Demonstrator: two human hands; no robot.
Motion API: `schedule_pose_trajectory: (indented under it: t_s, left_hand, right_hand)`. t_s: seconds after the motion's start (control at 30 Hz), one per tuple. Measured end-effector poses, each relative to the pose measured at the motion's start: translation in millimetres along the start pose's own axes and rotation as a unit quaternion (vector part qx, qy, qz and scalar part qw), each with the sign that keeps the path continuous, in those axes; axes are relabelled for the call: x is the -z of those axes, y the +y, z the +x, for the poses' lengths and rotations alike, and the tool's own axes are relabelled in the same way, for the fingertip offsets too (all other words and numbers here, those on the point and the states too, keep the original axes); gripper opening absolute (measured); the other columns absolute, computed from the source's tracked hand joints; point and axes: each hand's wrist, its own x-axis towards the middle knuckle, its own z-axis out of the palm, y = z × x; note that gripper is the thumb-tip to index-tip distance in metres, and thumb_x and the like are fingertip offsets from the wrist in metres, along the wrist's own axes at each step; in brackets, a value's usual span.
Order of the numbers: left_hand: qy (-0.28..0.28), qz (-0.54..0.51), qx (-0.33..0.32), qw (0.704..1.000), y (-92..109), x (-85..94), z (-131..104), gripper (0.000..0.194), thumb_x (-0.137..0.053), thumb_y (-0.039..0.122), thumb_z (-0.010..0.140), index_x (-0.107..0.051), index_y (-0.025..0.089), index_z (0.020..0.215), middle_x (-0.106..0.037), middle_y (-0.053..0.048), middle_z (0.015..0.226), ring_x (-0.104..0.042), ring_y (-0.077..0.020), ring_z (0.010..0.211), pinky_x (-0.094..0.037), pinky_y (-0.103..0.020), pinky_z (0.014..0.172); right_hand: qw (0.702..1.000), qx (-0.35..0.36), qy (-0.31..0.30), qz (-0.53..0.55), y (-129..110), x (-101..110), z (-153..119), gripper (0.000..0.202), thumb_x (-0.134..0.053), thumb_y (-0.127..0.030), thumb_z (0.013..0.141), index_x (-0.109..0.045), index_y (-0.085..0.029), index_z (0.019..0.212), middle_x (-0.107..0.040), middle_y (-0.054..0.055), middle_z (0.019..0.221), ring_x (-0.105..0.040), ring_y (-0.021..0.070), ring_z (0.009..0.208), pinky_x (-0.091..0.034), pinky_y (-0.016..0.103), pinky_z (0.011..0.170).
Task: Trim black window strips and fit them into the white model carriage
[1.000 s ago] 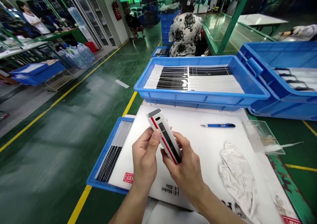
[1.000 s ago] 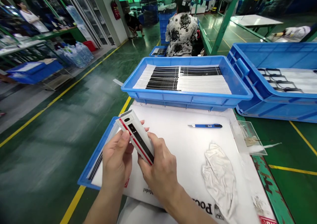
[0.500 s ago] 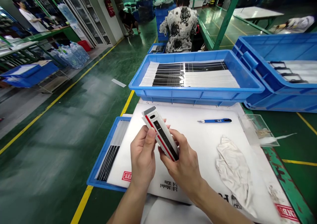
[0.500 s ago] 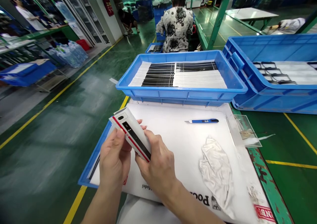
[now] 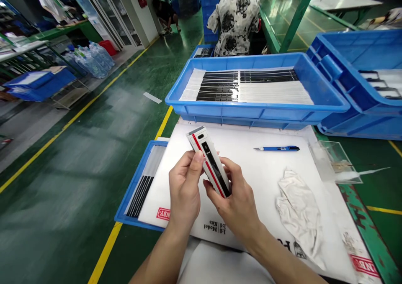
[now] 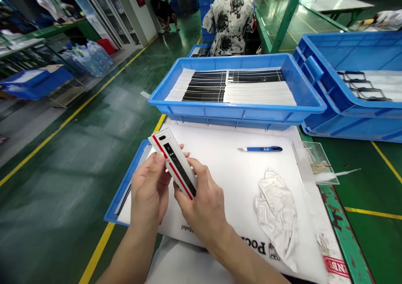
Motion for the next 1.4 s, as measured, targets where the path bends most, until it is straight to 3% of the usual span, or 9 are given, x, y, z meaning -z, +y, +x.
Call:
schedule_pose_trajectory:
  t_s: [0.17,0.27,0.6,0.8,1.1,1.4]
  left_hand:
    - [0.018,0.026,-0.044,0.999,-2.6,-0.2,-2.1,0.027,-0.07,0.042,0.095,-0.082,0.018,0.099,-0.079,-0.007,0.105,-0.072,-0.0233,0.103,-0.053,-0.029,0.089]
    - [0.001,0.038,-0.046,0.998,-2.8,0.9,-3.2,0.026,-0.067,0.04,0.097,-0.083,0.018,0.098,-0.077,-0.007,0.11,-0.07,-0.0243,0.109,-0.051,-0.031,0.096]
    - [-0.007,-0.006,-0.027,1.0,-2.4,2.5,-0.7,0.019,-0.072,0.037,0.093,-0.08,0.019,0.093,-0.078,-0.006,0.104,-0.071,-0.0239,0.105,-0.054,-0.032,0.095]
    - [-0.027,-0.065,0.016,0.997,-1.2,3.7,-1.0,0.021,-0.075,0.037,0.091,-0.079,0.02,0.103,-0.079,-0.007,0.103,-0.073,-0.0241,0.103,-0.056,-0.035,0.097]
    - [-0.029,-0.054,0.014,0.998,-0.4,3.1,-1.9,0.022,-0.075,0.037,0.091,-0.08,0.019,0.102,-0.079,-0.007,0.105,-0.073,-0.0254,0.105,-0.056,-0.035,0.097]
    - [-0.027,-0.077,0.029,0.996,-4.0,6.0,-1.3,0.022,-0.074,0.037,0.092,-0.079,0.018,0.1,-0.079,-0.008,0.105,-0.074,-0.0243,0.102,-0.057,-0.034,0.094]
  right_hand:
    - [0.999,-0.039,-0.015,0.021,-4.8,3.9,0.6,0.05,-0.066,-0.02,0.088,-0.049,-0.03,0.134,-0.073,0.001,0.108,-0.074,0.0187,0.082,-0.061,0.029,0.066]
    - [0.998,-0.055,-0.013,0.028,-7.4,5.8,0.7,0.049,-0.067,-0.023,0.089,-0.05,-0.03,0.134,-0.073,0.001,0.106,-0.074,0.0194,0.083,-0.061,0.03,0.067]
    - [0.999,-0.049,-0.008,0.01,-5.4,5.0,0.2,0.05,-0.065,-0.022,0.088,-0.049,-0.03,0.134,-0.072,0.003,0.107,-0.074,0.021,0.084,-0.059,0.03,0.063]
    - [0.999,-0.044,-0.014,0.005,-6.6,3.8,0.0,0.052,-0.065,-0.018,0.087,-0.049,-0.031,0.135,-0.072,0.002,0.108,-0.074,0.0194,0.083,-0.06,0.029,0.065]
    - [0.999,-0.037,-0.017,0.004,-5.0,2.5,-1.3,0.051,-0.063,-0.019,0.088,-0.049,-0.03,0.135,-0.072,0.004,0.109,-0.075,0.0219,0.088,-0.062,0.032,0.069]
    - [0.999,-0.006,-0.006,-0.041,-2.8,0.4,-1.0,0.051,-0.064,-0.02,0.088,-0.048,-0.029,0.136,-0.072,0.003,0.104,-0.074,0.0197,0.075,-0.059,0.028,0.059]
